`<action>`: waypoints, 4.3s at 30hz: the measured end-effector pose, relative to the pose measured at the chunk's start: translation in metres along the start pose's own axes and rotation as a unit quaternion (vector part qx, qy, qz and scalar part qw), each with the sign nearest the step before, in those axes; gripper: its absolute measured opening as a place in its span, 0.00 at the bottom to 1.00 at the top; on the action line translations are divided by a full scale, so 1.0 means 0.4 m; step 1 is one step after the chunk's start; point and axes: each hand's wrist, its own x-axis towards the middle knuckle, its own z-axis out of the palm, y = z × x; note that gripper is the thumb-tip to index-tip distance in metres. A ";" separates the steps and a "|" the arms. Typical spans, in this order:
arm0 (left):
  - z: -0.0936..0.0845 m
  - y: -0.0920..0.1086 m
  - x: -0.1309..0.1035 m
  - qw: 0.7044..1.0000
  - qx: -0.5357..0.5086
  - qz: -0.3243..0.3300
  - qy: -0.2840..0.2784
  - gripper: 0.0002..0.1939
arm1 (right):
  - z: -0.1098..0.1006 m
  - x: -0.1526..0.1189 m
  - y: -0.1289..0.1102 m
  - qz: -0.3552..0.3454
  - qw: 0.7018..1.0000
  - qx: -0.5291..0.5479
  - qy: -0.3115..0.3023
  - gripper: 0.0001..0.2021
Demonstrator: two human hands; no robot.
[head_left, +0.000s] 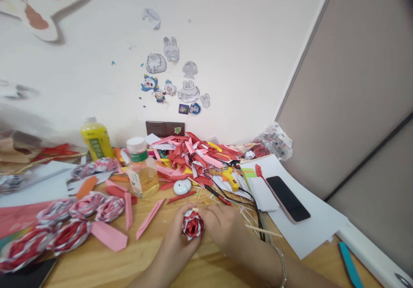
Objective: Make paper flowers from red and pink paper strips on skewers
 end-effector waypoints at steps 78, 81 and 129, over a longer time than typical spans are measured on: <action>-0.002 0.002 0.001 0.996 0.058 0.060 -0.043 0.20 | -0.015 0.013 -0.001 0.065 0.997 0.046 -0.021 0.17; -0.002 0.010 0.003 0.996 0.053 0.061 -0.039 0.20 | -0.014 0.011 -0.001 0.047 0.998 0.025 -0.020 0.16; -0.006 0.006 -0.008 0.994 0.063 0.080 -0.034 0.21 | -0.022 0.016 0.000 0.125 0.987 0.096 0.004 0.15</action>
